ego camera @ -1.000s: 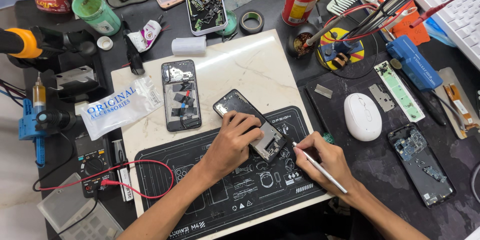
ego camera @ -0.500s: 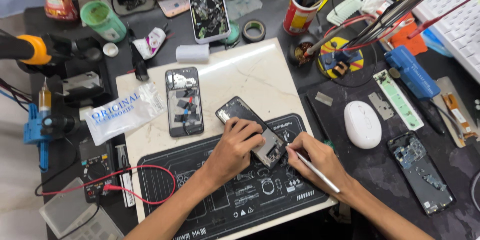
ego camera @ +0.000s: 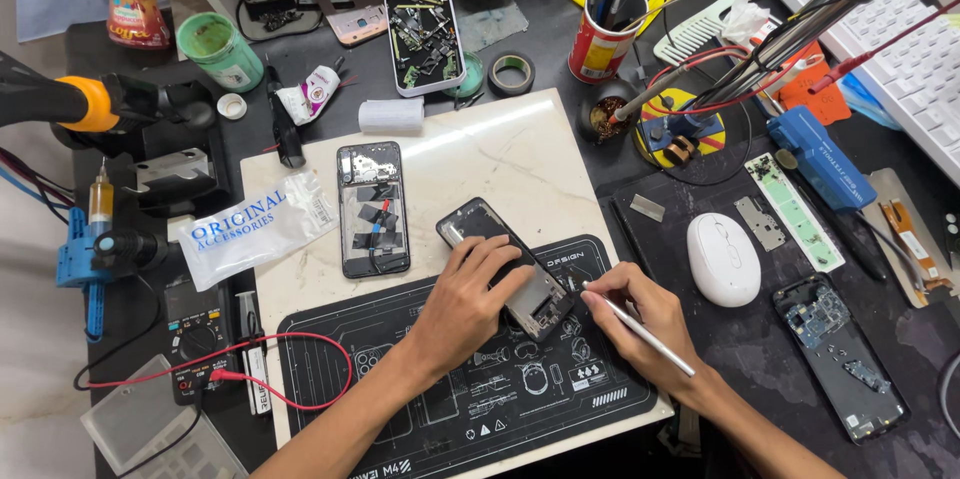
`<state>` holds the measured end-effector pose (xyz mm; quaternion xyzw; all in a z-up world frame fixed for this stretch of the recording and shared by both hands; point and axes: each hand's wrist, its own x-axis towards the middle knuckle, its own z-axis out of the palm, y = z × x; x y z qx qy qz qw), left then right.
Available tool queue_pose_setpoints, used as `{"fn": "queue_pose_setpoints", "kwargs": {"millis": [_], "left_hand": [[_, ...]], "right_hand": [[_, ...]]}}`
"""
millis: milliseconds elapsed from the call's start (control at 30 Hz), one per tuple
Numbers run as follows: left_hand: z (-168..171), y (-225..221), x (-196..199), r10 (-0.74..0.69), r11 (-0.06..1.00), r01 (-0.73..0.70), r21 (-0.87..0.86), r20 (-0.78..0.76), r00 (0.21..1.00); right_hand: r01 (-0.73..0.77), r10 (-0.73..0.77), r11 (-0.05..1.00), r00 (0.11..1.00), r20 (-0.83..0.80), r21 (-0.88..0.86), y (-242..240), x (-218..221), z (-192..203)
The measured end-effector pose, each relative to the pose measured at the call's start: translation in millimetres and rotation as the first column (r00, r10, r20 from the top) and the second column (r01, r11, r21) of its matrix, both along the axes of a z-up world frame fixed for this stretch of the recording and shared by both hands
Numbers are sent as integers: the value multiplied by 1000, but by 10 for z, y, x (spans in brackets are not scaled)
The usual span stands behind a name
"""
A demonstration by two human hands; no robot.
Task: The person uses a thin metal pry tool to carefully detach internal components and the screen frame from a disassembled smartphone on a repair bench.
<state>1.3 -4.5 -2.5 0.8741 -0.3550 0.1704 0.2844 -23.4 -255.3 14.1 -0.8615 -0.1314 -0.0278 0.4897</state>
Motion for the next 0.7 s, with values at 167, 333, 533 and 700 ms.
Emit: {"fn": "queue_pose_setpoints", "kwargs": {"millis": [167, 333, 533, 700], "left_hand": [[-8, 68, -12, -37, 999, 36, 16, 50, 998], [33, 54, -84, -106, 992, 100, 74, 82, 991], [13, 21, -130, -112, 990, 105, 89, 68, 991], [-20, 39, -142, -102, 994, 99, 49, 49, 994]], "right_hand": [[-6, 19, 990, 996, -92, 142, 2, -39, 20], [-20, 45, 985, 988, -144, 173, 35, -79, 24], [-44, 46, 998, 998, -36, 43, 42, -130, -30], [-97, 107, 993, 984, 140, -72, 78, -121, -46]]}}
